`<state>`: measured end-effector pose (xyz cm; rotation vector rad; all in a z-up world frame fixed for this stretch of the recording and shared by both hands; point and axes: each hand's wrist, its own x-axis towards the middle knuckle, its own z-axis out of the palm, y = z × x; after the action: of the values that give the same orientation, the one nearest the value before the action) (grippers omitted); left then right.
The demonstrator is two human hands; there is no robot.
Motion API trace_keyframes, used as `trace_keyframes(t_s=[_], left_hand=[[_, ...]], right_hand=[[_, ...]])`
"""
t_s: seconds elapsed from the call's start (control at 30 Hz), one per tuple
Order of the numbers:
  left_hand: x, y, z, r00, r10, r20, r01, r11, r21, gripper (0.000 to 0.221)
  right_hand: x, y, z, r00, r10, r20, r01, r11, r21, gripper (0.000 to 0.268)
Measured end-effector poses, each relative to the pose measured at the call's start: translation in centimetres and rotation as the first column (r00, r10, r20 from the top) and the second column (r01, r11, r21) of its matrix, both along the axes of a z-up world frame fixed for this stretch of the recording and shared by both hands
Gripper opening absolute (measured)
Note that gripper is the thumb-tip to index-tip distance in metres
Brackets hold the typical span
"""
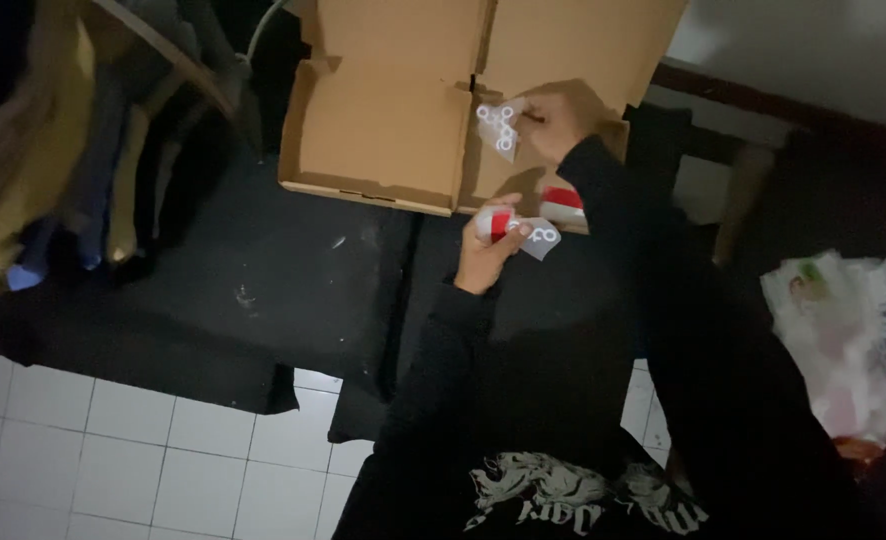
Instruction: The person organizes various stickers and labels by hand into cardboard boxes and plastic bags.
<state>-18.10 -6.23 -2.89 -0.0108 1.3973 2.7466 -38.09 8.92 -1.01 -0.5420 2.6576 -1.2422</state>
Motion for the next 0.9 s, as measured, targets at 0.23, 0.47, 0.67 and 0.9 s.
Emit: trace_keyframes(t_s=[0.23,0.47,0.67,0.9], left_hand=[[-0.3,-0.4,0.8,0.998,-0.048,0.043,0.047,0.999,0.023,0.045],[-0.6,-0.2,0.6,0.997,-0.023,0.079,0.019,0.998,0.057,0.045],[-0.6,0.2,0.4,0.983,0.143,0.115,-0.143,0.99,-0.011,0.042],[-0.7,1.5,-1.3,0.976,0.214,0.032,-0.214,0.977,0.015,0.04]], right_hand=[[-1.9,-0.7,-2.1,0.957,0.06,-0.283,-0.035,0.995,0.092,0.017],[-1.2,-2.1,1.5,0.944,0.248,-0.216,-0.195,0.951,0.238,0.028],[1.4,-1.4,3.5,0.997,0.048,-0.062,-0.052,0.997,-0.053,0.03],[11.5,5.4,8.8,0.855,0.192,0.481,-0.235,0.972,0.031,0.027]])
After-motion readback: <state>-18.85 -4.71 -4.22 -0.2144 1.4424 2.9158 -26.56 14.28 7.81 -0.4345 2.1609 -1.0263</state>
